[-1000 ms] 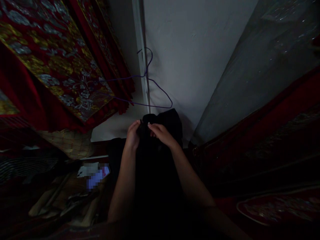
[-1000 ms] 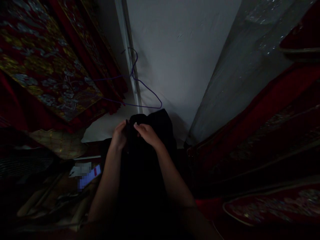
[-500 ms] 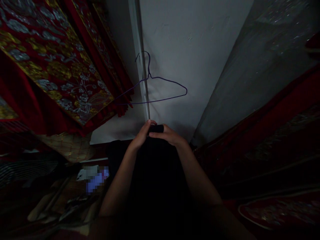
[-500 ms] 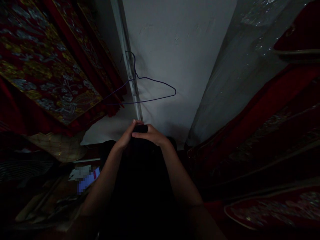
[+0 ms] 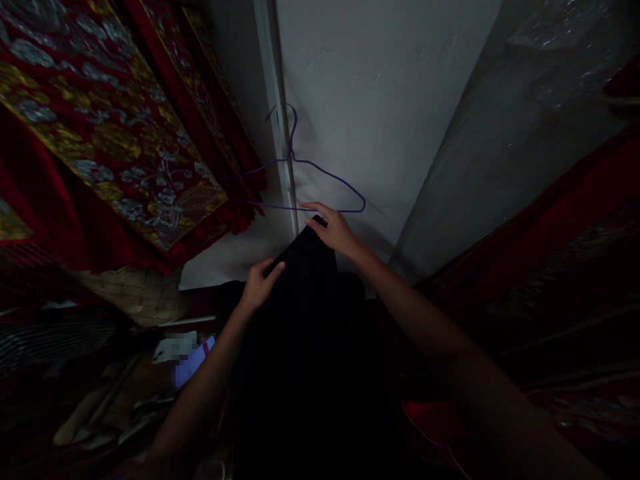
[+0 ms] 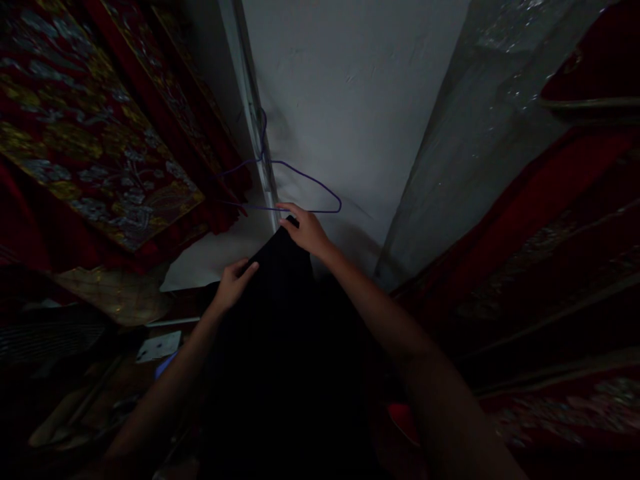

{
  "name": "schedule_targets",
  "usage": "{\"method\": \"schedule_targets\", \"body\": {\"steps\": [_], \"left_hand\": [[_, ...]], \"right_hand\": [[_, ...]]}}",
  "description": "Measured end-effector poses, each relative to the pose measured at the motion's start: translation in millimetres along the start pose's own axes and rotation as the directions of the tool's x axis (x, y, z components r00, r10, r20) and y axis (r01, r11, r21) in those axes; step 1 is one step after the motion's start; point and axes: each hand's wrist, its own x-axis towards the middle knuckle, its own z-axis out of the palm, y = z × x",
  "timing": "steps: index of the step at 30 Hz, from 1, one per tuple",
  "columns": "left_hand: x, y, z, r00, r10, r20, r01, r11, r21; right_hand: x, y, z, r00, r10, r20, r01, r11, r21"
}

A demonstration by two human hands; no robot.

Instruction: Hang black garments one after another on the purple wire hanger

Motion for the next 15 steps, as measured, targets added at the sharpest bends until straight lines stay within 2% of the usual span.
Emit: {"method": "schedule_targets", "body": {"steps": [1,4,6,11,13,15], "left_hand": [[0,2,1,1.000,0.008,-0.027,-0.008,1.000,0.000],[1,9,0,0.992,0.024,-0.125,-0.025,1.000,-0.002],[6,16,-4,0.985,0.043,-0.166,-0.043,0.999,0.005],[45,50,-16,0.960,0.198,-0.199,-0.187,0.980,0.073],[61,64,-19,0.949,0.250,-0.190,-0.239,0.968,0.082],[71,72,-23,0.960,0.253,-0.124,-0.247,0.967,0.059]], "right_hand": [[1,10,2,1.000,0.012,-0.002,-0.012,1.000,-0.001],[2,28,-2,0.984,-0.009,0.178,0.008,1.000,0.004],[8,30,-6,0.971,-0.034,0.238,0.042,0.999,-0.030],[43,29,1,0.994,-0.023,0.103,0.037,0.991,-0.131],[52,36,8,0.994,-0.016,0.107,0.030,0.991,-0.131],[50,47,9,0.989,0.006,0.145,0.012,0.992,-0.122]]}}
